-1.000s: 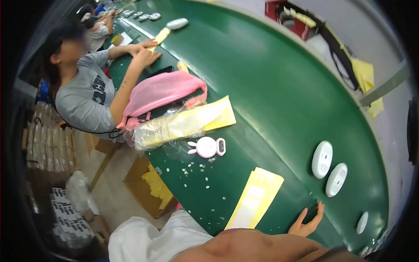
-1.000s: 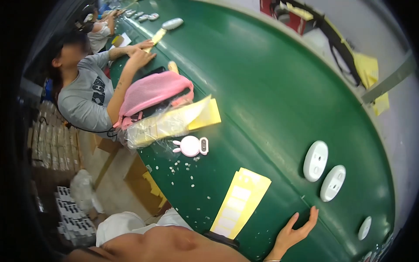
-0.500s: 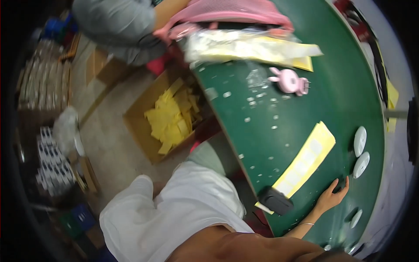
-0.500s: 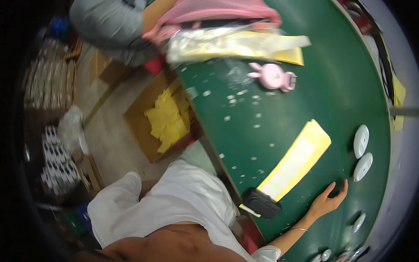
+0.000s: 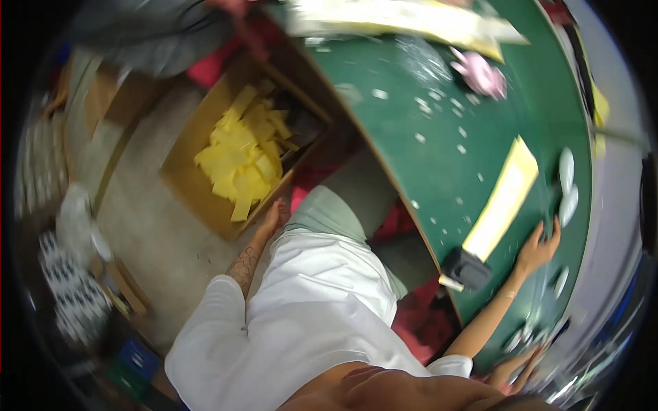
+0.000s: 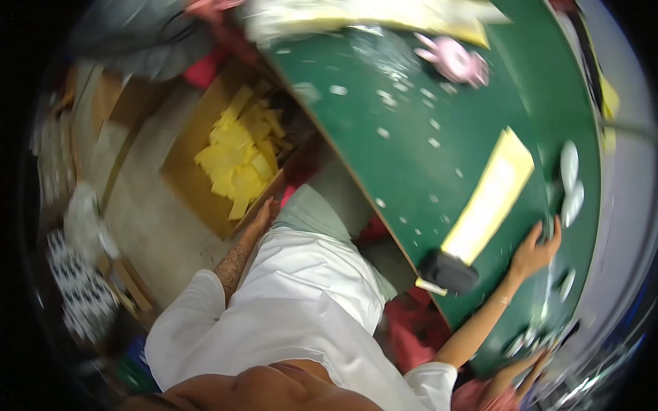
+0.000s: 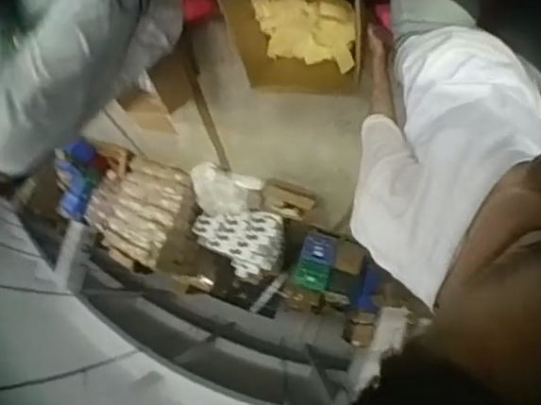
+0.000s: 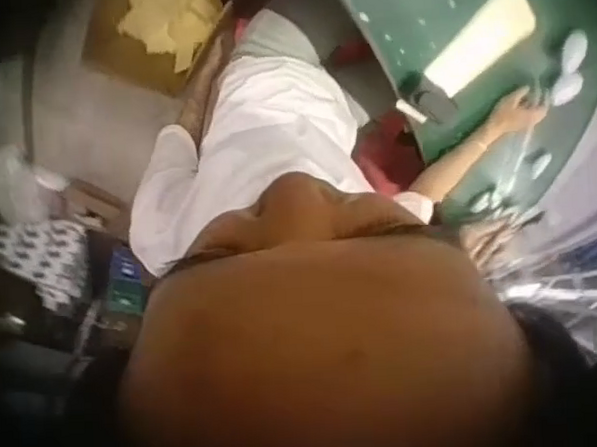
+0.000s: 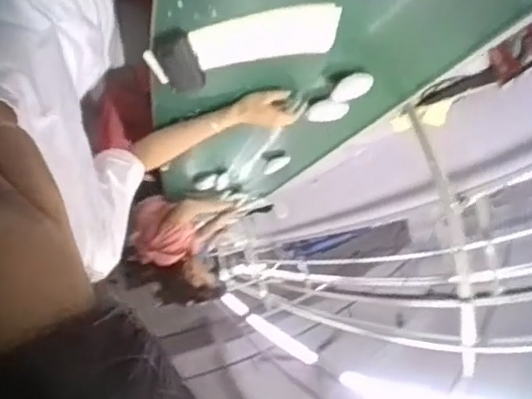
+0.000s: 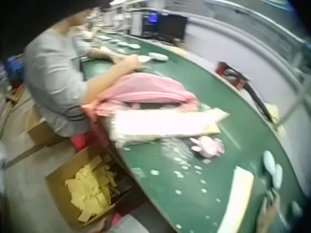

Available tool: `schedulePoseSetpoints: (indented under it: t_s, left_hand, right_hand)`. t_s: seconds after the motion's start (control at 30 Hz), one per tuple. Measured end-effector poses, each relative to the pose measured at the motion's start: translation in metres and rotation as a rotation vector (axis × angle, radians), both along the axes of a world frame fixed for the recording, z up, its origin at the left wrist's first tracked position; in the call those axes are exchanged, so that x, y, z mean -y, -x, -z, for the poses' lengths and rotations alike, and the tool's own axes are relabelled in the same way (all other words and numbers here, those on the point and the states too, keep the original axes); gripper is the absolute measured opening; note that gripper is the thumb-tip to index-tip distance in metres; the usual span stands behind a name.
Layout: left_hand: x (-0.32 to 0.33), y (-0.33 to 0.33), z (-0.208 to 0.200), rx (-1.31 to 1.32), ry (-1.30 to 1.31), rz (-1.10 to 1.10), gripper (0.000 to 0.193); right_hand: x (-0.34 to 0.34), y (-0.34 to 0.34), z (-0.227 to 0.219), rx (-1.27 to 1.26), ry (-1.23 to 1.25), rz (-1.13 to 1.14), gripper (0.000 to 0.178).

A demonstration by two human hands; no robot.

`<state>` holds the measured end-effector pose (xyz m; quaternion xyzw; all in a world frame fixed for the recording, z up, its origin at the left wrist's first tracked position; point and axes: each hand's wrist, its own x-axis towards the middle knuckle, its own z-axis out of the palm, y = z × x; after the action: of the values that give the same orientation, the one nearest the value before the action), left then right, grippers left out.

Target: The person assembles small white electronic components by hand on a factory assembly line, working with white electronic casings, yellow paper strips, and small circuit boards.

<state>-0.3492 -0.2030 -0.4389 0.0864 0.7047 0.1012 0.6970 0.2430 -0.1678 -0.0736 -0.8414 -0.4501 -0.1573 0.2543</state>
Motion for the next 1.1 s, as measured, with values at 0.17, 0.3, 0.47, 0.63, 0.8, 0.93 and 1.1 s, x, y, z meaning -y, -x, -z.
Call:
schedulePoseSetpoints:
  t_s: [0.17,0.3,0.47,0.63,0.8,0.93,1.1]
  left_hand:
    - [-0.056,-0.031,-0.017,0.052,-0.317,0.301,0.064]
    - [-0.077,-0.055,-0.076,0.060,-0.272,0.476,0.059]
    - [-0.111,-0.086,-0.134,-0.001,-0.393,0.760,0.056]
    - [-0.133,-0.130,-0.186,-0.027,-0.514,0.974,0.052]
    - [-0.153,-0.187,-0.232,-0.027,-0.672,1.101,0.049]
    - [-0.176,-0.236,-0.269,-0.025,-0.827,1.156,0.047]
    - [-0.226,-0.308,-0.323,-0.036,-1.044,1.172,0.044]
  right_hand:
    - [-0.010,-0.008,0.003,0.014,-0.099,-0.054,0.035]
    - [-0.006,-0.012,0.000,0.030,-0.104,-0.056,0.035]
    - [-0.003,-0.005,0.001,-0.119,-0.222,-0.166,0.037]
    - [0.003,-0.009,0.003,-0.089,-0.334,-0.214,0.033]
    - [0.006,-0.012,0.001,-0.151,-0.325,-0.168,0.031]
    - [0.000,-0.015,0.007,-0.223,-0.269,-0.140,0.032]
    - [-0.003,-0.011,0.015,-0.201,-0.242,-0.072,0.029]
